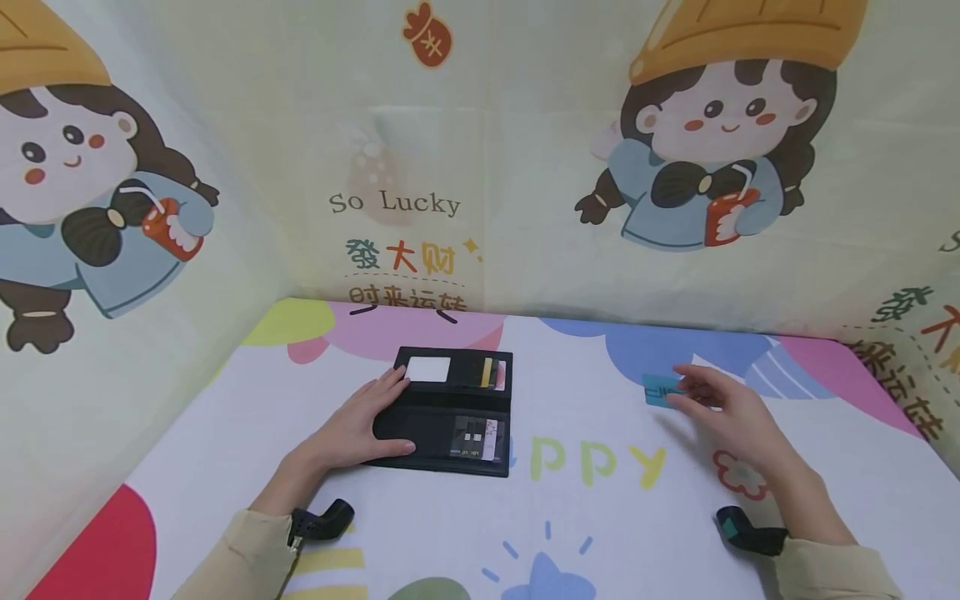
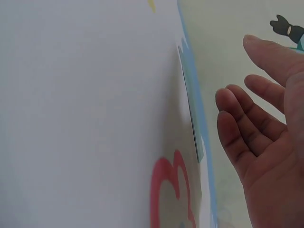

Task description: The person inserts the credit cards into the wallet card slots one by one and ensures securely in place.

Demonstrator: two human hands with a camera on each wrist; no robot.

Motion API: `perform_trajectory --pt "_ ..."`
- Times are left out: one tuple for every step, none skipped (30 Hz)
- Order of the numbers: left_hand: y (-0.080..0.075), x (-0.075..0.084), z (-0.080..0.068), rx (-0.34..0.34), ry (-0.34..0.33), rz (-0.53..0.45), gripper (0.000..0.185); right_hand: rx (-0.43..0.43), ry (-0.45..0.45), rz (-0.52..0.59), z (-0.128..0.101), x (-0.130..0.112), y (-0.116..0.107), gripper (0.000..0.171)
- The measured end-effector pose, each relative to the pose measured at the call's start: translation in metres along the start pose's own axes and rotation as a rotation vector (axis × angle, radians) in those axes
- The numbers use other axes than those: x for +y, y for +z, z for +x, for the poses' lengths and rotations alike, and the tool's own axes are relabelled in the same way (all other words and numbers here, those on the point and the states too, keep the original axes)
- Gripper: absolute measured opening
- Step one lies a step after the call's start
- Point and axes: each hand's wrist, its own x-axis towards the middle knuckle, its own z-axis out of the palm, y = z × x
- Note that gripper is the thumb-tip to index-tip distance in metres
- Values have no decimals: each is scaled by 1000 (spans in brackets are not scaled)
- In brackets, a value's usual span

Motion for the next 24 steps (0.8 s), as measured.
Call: perform_trajectory --pt "0 0 0 0 -1 -1 105 -3 12 -5 -1 1 -1 54" --pt "0 0 0 0 -2 -2 105 -3 25 -10 -1 3 -2 55" --pt "0 0 0 0 -3 -3 105 -5 37 -12 -1 4 -3 56" --pt "0 0 0 1 -3 -4 105 -9 51 -12 -2 5 -4 57" --pt "0 0 0 1 -3 -5 105 -12 67 -15 -2 6 -4 57" --pt "0 0 0 1 -4 -5 105 -14 82 -17 -2 8 -5 58" --pt "0 0 0 1 -3 -6 105 -18 97 -18 -2 9 -5 59" --pt "0 0 0 2 -3 -6 105 -21 110 -19 -3 11 -6 60" --pt "0 0 0 2 -2 -6 105 -25 122 -20 -3 12 -6 60" --pt "0 0 0 2 -2 -6 105 -28 128 -23 -3 14 -6 60" --pt "0 0 0 3 -2 -7 105 -28 130 -25 -4 15 -7 60" --pt "0 0 0 3 -2 -6 105 -28 133 -27 -4 17 -7 60" --pt "1 0 0 3 -2 -6 105 -29 134 -30 -5 18 -8 60" --pt "1 -1 0 4 -2 -5 105 -30 134 -32 -5 20 -8 60" --pt "1 -1 0 4 -2 -5 105 -32 136 -36 -5 21 -9 60" --pt "1 -1 0 4 -2 -5 105 -34 138 -41 -5 22 -9 60" --pt "1 -1 0 3 -2 -4 105 -40 144 -45 -5 23 -10 61" --pt "1 -1 0 3 -2 -5 105 -50 151 -52 -5 24 -11 62" --pt "1 -1 0 2 -1 -6 105 -61 158 -58 -4 25 -11 63" --pt "1 -1 0 1 -2 -7 105 -72 165 -63 -4 26 -12 64" --pt "1 -1 0 0 -3 -8 105 -82 173 -68 -4 26 -13 65" --pt "0 0 0 -2 -4 -8 105 -91 176 -71 -3 26 -13 66" --pt "0 0 0 -2 -5 -8 105 -99 179 -73 -3 27 -14 66" --pt "0 0 0 -3 -7 -9 105 -105 178 -74 -3 27 -14 66"
